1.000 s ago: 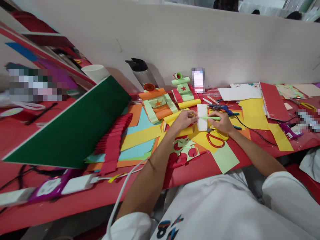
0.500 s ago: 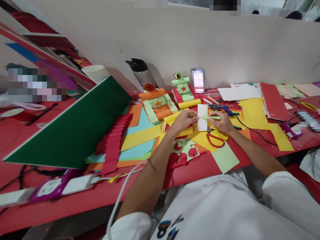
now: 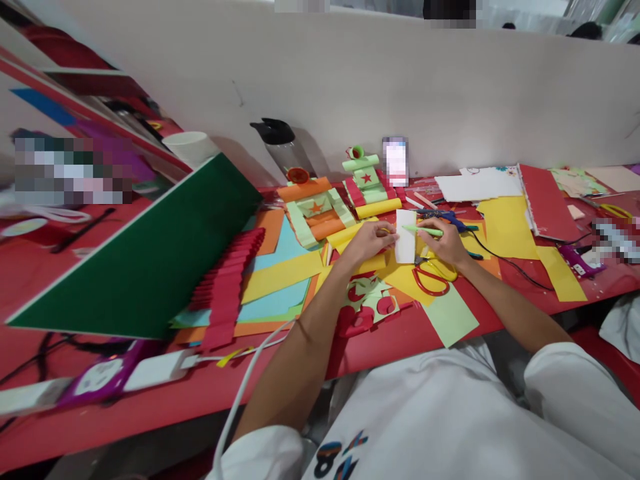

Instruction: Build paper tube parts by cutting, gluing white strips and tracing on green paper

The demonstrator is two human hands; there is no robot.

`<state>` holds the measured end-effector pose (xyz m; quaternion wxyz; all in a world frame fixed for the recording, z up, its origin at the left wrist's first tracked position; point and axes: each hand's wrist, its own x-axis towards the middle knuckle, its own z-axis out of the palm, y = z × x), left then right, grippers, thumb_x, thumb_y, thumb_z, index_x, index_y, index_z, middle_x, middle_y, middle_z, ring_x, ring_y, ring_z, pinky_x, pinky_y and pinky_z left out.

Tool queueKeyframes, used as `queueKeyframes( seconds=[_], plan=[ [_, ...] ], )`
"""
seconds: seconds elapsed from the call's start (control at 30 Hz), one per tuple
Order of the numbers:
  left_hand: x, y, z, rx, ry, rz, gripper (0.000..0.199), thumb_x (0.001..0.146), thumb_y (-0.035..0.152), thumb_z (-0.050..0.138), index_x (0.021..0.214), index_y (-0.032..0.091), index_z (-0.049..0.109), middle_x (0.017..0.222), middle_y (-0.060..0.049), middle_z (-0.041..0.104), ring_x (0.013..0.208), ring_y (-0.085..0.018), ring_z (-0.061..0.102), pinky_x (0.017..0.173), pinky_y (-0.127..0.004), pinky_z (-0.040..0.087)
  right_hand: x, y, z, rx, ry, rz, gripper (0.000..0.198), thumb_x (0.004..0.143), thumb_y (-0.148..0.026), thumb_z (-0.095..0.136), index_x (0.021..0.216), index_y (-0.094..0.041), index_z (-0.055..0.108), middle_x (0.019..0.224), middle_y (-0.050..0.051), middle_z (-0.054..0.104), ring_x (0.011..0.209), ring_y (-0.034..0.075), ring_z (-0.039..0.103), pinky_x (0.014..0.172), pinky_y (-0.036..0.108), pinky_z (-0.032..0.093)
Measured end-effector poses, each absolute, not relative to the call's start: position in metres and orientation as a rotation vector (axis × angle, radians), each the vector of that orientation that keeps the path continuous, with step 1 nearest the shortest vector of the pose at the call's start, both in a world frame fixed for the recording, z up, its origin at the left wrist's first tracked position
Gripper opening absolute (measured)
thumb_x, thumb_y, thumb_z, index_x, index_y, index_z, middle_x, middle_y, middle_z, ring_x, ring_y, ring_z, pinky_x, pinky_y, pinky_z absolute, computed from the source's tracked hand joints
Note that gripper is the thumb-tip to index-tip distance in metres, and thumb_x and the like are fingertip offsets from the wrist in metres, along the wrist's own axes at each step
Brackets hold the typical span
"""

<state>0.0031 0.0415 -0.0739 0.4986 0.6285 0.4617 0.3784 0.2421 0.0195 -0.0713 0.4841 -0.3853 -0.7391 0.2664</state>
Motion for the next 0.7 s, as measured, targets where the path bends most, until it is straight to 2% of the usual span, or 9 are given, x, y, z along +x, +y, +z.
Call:
queueKeyframes(
  seconds=[0.13, 0.33, 0.5, 0.7],
  plan=[
    [0.0027, 0.0407, -0.0731, 1.541, 1.119, 0.908, 0.051, 0.059, 0.057, 0.09, 0.082, 0.017, 0.068, 0.07, -0.003, 0.072, 0.063, -0.017, 0.064, 0.063, -0.029, 0.05, 0.2434, 0.0198, -0.0724, -0.952, -1.851, 0.688, 0.024, 0.09, -0.045, 0.071, 0.095, -0.022, 0.076, 0.098, 0.005, 0.079, 0.088, 0.023, 0.073, 0.08, 0.035, 0.058],
    [0.0034, 0.0385, -0.0694, 1.55, 1.117, 0.886, 0.05, 0.059, 0.056, 0.091, 0.081, 0.018, 0.068, 0.067, -0.002, 0.069, 0.064, -0.017, 0.063, 0.066, -0.03, 0.051, 0.2434, 0.0208, -0.0723, -0.951, -1.769, 0.605, 0.025, 0.094, -0.043, 0.067, 0.103, -0.022, 0.075, 0.105, 0.006, 0.079, 0.098, 0.024, 0.073, 0.087, 0.035, 0.057],
    [0.0045, 0.0374, -0.0681, 1.557, 1.121, 0.872, 0.052, 0.058, 0.058, 0.09, 0.08, 0.017, 0.068, 0.067, -0.002, 0.069, 0.064, -0.017, 0.063, 0.064, -0.029, 0.051, 0.2444, 0.0213, -0.0716, -0.946, -1.848, 0.632, 0.023, 0.091, -0.042, 0.068, 0.096, -0.02, 0.075, 0.098, 0.006, 0.079, 0.091, 0.023, 0.073, 0.083, 0.034, 0.057],
    [0.0034, 0.0383, -0.0708, 1.586, 1.112, 0.883, 0.051, 0.06, 0.058, 0.089, 0.082, 0.016, 0.07, 0.066, -0.002, 0.067, 0.062, -0.016, 0.06, 0.062, -0.029, 0.05, 0.245, 0.0227, -0.0718, -0.958, -1.768, 0.575, 0.026, 0.094, -0.043, 0.065, 0.103, -0.02, 0.075, 0.107, 0.006, 0.079, 0.099, 0.023, 0.073, 0.089, 0.034, 0.056]
  ],
)
